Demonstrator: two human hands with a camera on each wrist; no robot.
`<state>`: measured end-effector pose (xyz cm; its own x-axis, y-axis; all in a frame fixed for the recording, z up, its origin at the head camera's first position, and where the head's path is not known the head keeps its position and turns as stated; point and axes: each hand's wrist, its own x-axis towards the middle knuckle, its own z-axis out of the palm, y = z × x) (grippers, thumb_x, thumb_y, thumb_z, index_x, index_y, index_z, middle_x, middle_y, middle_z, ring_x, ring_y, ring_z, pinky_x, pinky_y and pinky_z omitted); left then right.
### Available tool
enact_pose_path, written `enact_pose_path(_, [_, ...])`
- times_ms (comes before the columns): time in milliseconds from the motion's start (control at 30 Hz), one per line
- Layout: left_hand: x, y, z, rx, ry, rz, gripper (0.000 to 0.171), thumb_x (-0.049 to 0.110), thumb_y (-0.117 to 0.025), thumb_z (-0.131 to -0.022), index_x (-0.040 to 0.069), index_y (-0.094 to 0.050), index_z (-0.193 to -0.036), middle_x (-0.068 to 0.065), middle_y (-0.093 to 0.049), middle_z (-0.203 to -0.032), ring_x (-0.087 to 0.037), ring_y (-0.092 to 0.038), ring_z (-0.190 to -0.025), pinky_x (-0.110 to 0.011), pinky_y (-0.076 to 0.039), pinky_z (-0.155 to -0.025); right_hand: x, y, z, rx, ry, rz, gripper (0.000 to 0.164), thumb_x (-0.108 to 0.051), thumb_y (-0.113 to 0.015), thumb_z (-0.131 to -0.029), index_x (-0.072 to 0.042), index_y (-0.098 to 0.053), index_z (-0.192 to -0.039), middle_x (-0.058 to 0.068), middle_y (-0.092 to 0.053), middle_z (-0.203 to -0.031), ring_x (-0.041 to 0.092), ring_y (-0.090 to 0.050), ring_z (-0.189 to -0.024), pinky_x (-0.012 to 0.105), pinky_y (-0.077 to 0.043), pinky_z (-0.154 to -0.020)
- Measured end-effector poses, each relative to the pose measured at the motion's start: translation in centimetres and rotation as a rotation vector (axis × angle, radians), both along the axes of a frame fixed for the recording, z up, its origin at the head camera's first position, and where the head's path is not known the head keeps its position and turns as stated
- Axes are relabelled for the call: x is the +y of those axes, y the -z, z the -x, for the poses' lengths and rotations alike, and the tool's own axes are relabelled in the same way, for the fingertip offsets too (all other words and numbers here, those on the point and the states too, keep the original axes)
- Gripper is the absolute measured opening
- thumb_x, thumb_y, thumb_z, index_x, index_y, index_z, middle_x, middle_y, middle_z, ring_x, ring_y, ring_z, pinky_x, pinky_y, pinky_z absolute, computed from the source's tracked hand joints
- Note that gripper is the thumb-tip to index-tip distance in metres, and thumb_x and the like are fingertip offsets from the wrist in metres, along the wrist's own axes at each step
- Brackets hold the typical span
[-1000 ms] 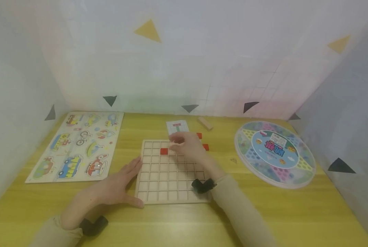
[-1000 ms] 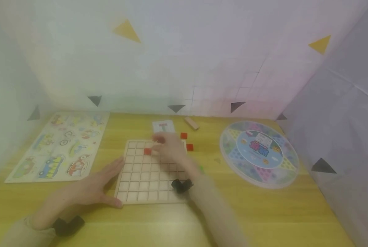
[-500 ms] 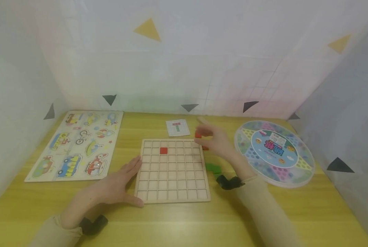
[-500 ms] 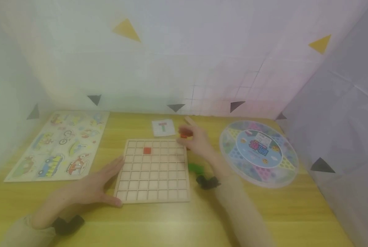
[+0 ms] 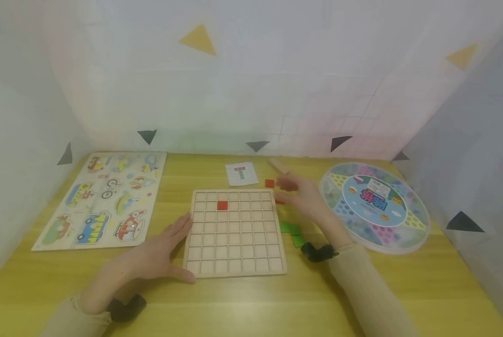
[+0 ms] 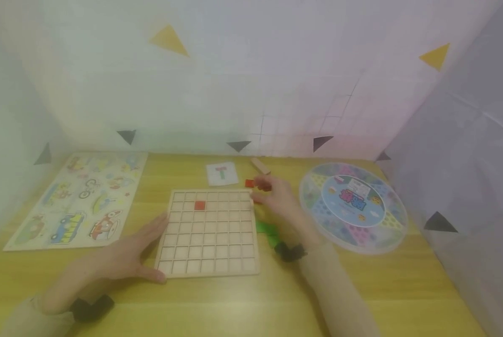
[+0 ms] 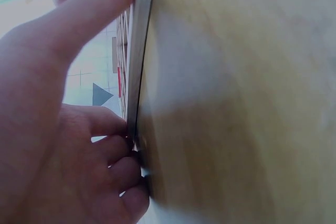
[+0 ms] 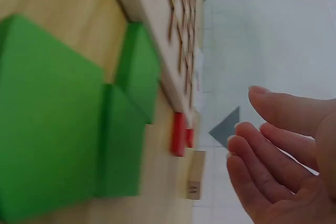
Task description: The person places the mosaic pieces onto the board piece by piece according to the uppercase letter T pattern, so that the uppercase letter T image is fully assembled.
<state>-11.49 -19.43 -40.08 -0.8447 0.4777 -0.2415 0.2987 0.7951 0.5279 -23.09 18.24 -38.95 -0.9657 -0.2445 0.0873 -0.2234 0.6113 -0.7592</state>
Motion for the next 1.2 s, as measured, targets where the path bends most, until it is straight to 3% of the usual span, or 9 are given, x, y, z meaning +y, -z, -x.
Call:
enact_pose_path(300, [0.0,0.0,-0.1,-0.003,0.006,-0.009,0.135,0.075,-0.074,-0.066,0.009,-0.007,-0.161,-0.011,0.003,-0.169,-0.046,-0.009,-0.151,-0.065,-0.021,-0.117,0.6,1.1,0.3,-0.012,-0.001,-0.002,0.042,-0.017,-0.076,-0.089,-0.006,-0.065,-0.128,0.011,-0.068,-0.126,0.030,-0.063,-0.118,0.047,-0.051,-0.102])
enact_pose_path(667, [0.0,0.0,-0.1,0.007,0.004,0.000,0.135,0.076,-0.074,-0.066,0.009,-0.007,-0.161,-0.010,0.004,-0.169,-0.048,-0.010,-0.150,-0.066,-0.022,-0.116,1.3,2.0,0.7,-0.056,-0.025,-0.030,0.044,-0.007,-0.078,-0.085,-0.006,-0.065,-0.127,0.010,-0.070,-0.122,0.026,-0.065,-0.115,0.044,-0.050,-0.103])
enact_pose_path(1200, [0.0,-0.1,-0.1,-0.002,0.006,-0.013,0.134,0.075,-0.075,-0.066,0.008,-0.008,-0.161,-0.010,0.003,-0.169,-0.047,-0.009,-0.151,-0.066,-0.022,-0.116,1.6,2.7,1.1,-0.078,0.016,-0.070,0.042,-0.014,-0.078,-0.087,-0.008,-0.066,-0.127,0.009,-0.070,-0.123,0.027,-0.064,-0.117,0.044,-0.048,-0.105])
